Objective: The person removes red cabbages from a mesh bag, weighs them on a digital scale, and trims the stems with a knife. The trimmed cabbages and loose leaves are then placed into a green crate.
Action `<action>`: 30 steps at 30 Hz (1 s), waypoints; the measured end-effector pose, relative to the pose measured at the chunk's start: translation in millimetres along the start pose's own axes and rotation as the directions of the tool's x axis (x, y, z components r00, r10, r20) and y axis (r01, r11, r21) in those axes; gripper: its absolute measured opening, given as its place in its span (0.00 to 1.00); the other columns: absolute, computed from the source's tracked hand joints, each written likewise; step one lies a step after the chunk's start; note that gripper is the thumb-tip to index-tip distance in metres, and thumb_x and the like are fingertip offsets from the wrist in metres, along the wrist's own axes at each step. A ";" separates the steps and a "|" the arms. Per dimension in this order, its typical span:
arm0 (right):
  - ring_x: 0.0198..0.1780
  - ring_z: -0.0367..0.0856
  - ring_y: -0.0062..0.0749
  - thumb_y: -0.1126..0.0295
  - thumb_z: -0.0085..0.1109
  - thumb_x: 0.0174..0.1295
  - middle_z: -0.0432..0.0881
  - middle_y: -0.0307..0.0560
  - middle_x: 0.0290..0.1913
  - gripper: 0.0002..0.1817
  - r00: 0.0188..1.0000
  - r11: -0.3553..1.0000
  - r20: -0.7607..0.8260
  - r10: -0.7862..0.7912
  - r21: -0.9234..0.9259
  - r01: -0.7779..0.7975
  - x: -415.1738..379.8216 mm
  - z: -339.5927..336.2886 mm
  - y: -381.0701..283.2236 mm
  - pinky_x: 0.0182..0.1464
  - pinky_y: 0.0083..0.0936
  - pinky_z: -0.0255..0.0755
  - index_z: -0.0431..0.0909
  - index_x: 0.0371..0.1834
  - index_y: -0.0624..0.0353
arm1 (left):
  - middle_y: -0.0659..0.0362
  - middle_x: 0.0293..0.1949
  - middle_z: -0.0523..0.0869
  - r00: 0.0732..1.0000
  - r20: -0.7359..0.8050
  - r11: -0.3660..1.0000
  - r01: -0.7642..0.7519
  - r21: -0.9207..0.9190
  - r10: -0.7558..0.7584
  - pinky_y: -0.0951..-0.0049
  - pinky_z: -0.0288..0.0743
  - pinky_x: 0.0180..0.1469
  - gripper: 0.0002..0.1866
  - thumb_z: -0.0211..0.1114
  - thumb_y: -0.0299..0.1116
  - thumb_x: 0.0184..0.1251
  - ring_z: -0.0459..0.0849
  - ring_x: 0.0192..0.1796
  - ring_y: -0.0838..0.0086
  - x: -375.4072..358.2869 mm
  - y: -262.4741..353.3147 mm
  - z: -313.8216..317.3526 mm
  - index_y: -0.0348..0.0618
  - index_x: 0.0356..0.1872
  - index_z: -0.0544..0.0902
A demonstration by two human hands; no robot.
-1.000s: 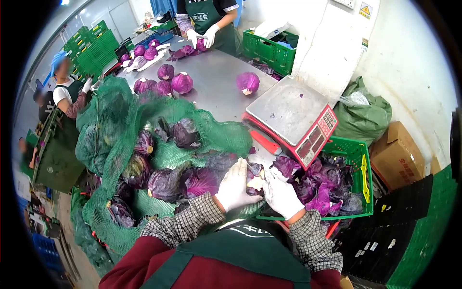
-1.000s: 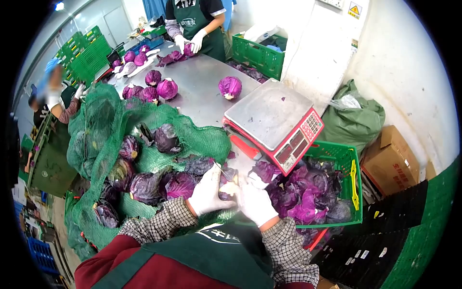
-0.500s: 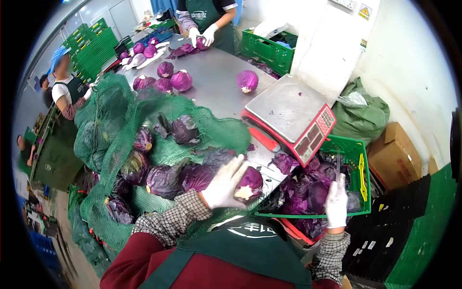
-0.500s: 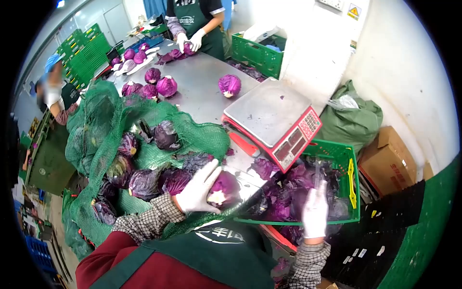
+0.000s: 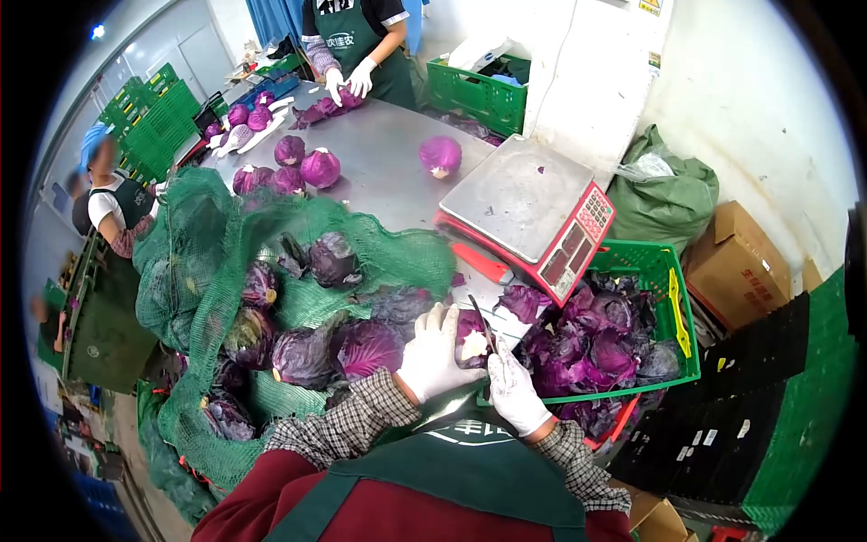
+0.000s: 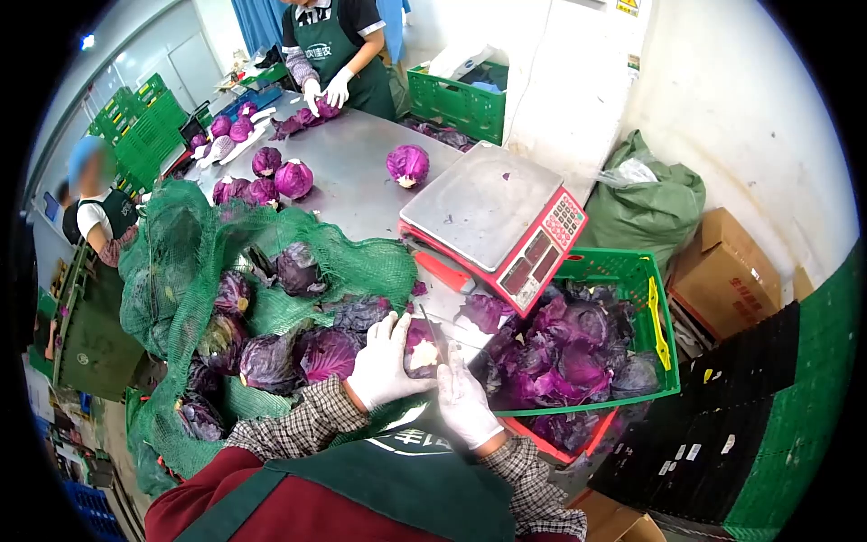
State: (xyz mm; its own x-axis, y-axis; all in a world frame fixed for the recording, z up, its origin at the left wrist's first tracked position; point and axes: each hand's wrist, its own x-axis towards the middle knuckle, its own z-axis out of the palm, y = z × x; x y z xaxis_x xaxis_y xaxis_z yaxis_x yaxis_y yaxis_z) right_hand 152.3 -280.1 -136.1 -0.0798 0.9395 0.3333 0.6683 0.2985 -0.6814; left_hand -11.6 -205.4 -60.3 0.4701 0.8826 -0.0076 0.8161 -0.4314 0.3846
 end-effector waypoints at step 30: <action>0.24 0.78 0.42 0.65 0.46 0.72 0.78 0.51 0.24 0.14 0.968 0.893 0.106 0.229 0.373 -0.252 23.2 -22.6 -20.9 0.26 0.28 0.73 0.72 0.49 0.67 | 0.41 0.68 0.63 0.989 0.018 0.766 0.127 -0.631 -0.149 0.64 0.55 0.74 0.61 0.83 0.45 0.41 0.62 0.72 0.58 -62.2 -76.5 5.6 0.28 0.72 0.51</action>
State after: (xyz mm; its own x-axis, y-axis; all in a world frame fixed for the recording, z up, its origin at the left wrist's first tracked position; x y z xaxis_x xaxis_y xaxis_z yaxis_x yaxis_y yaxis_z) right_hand 153.2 -268.4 -99.4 -0.0026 0.9952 0.0977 0.3409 0.0928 -0.9355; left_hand -101.4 -228.3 -94.4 0.3489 0.9336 -0.0815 0.4726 -0.1002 0.8756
